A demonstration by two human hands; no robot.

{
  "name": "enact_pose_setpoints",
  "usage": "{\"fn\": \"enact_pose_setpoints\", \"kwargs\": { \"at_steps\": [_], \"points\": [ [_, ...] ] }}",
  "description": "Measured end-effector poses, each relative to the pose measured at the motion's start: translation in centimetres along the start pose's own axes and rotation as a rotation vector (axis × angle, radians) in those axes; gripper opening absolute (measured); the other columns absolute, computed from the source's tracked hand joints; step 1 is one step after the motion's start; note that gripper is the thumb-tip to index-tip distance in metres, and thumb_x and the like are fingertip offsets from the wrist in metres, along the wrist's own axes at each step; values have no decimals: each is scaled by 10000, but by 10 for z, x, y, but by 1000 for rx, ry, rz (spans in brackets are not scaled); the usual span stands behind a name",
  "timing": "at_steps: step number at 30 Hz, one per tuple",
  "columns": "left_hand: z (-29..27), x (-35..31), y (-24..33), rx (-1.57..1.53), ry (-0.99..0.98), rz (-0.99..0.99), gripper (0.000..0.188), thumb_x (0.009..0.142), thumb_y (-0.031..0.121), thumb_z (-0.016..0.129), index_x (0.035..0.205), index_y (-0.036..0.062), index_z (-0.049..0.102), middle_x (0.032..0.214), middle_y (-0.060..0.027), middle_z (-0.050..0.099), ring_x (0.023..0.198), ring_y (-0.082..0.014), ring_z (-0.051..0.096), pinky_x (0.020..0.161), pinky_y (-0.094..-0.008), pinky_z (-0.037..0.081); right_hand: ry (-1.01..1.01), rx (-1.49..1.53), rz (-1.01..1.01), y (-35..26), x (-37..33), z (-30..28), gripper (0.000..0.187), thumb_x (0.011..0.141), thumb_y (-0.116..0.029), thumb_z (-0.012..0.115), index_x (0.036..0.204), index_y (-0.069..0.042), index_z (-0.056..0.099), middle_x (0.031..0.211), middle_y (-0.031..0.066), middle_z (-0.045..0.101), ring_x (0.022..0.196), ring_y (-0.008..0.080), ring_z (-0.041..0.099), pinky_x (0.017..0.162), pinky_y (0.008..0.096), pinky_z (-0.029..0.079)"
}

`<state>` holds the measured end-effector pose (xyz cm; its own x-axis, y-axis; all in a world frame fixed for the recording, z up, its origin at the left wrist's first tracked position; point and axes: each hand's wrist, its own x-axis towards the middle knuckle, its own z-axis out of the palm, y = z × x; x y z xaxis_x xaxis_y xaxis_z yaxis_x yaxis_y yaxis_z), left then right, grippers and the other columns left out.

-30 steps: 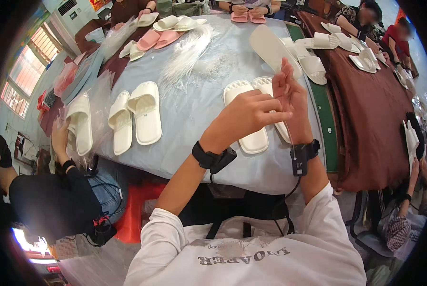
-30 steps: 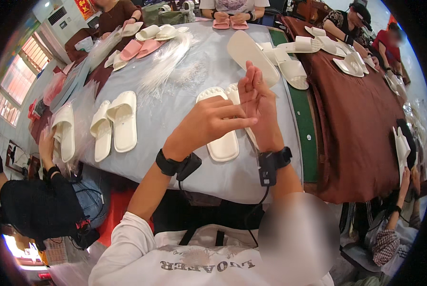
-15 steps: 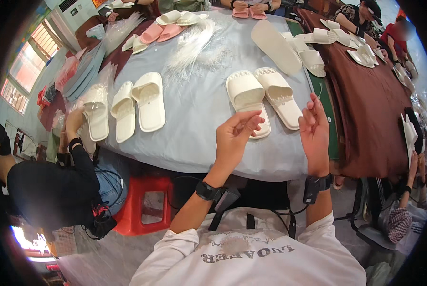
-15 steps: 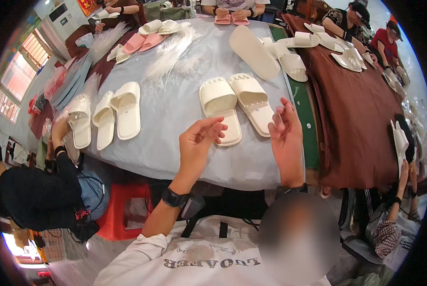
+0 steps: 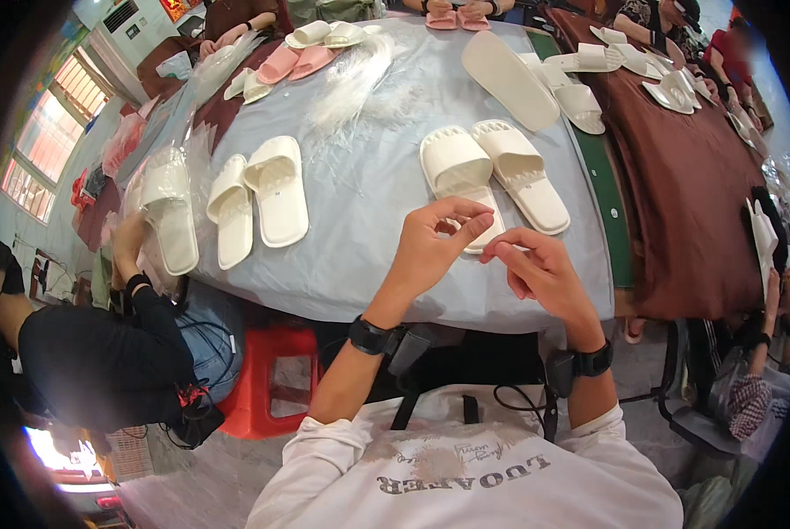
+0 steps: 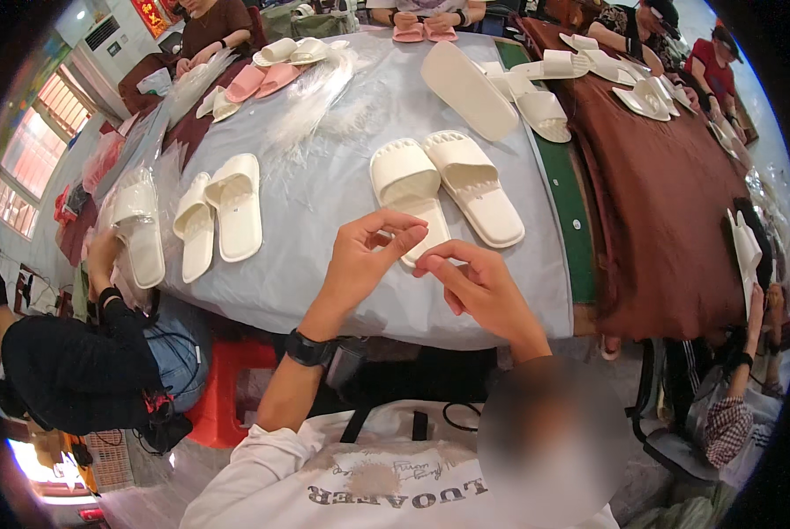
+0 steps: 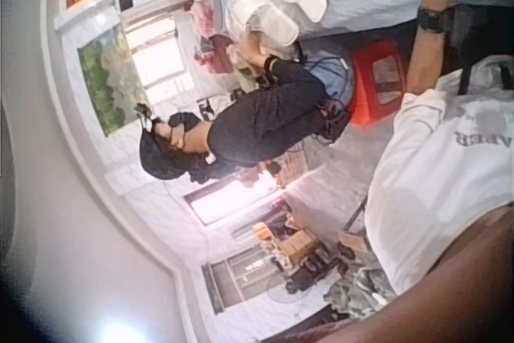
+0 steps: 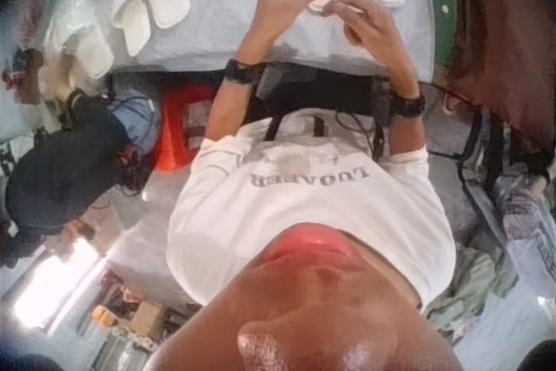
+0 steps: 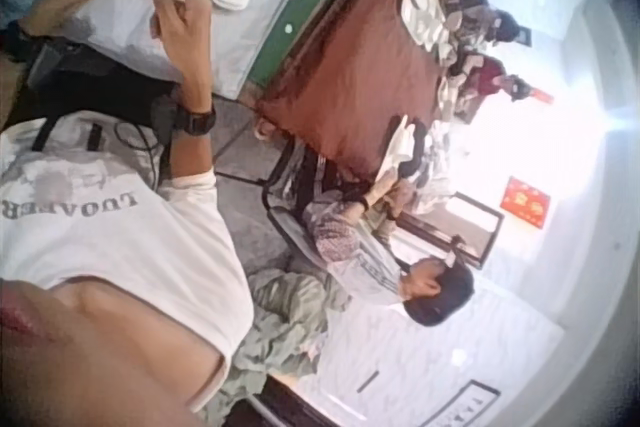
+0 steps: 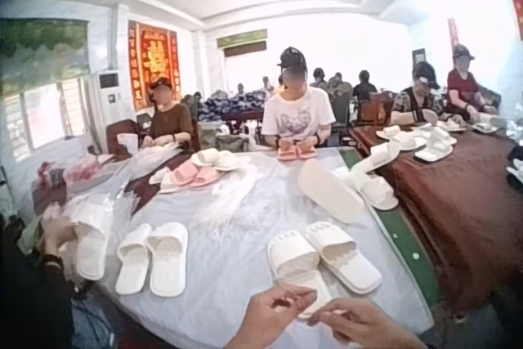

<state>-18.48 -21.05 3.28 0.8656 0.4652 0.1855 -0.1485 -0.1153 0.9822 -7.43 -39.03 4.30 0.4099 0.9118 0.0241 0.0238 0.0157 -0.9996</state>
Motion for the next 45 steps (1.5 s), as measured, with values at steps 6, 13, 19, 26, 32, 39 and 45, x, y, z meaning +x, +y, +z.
{"fn": "enact_pose_setpoints", "kwargs": {
  "at_steps": [6,13,19,26,32,39,45],
  "points": [
    [-60,90,9,381,-83,182,380,1081,312,526,1103,9,755,993,-51,761,892,-131,656,790,-302,525,85,34,60,2,3,-3,235,1076,-201,574,1113,-2,693,988,26,734,556,21,463,484,195,370],
    [-94,183,-19,359,-113,-24,450,1080,401,510,1028,30,760,946,-42,754,831,-133,659,735,-319,537,44,45,207,5,9,0,248,1069,-235,588,1088,-12,694,958,12,720,557,16,452,480,193,353],
    [-85,185,-64,584,-213,233,404,1054,367,558,1076,11,749,889,-91,743,787,-167,645,753,-325,516,11,10,293,1,24,-2,248,1062,-247,598,1075,-19,695,948,18,718,563,19,452,484,191,348],
    [-85,179,-82,415,-184,163,392,1044,360,574,1114,15,746,933,-119,751,835,-171,653,801,-318,514,14,-72,301,0,59,-13,239,1060,-227,592,1060,-11,694,915,12,711,558,23,435,487,202,345],
    [-89,174,-80,379,-243,73,424,1061,382,556,1159,15,744,984,-94,762,902,-169,671,855,-315,527,-22,-236,210,-1,108,-18,246,1057,-218,589,1040,5,691,900,3,701,568,25,432,501,215,359],
    [-80,174,-80,122,-273,-41,312,1009,291,685,1151,22,753,1029,-78,765,925,-135,675,849,-286,533,79,-507,32,14,135,-11,217,1058,-185,577,1036,6,679,877,3,688,732,63,570,633,235,444],
    [-66,173,-84,-23,-120,-63,256,949,243,755,1079,22,748,978,-64,763,859,-118,666,788,-273,538,84,-540,28,11,132,-8,212,1043,-163,600,1065,33,678,885,39,716,789,110,684,688,252,532]
  ]
}}
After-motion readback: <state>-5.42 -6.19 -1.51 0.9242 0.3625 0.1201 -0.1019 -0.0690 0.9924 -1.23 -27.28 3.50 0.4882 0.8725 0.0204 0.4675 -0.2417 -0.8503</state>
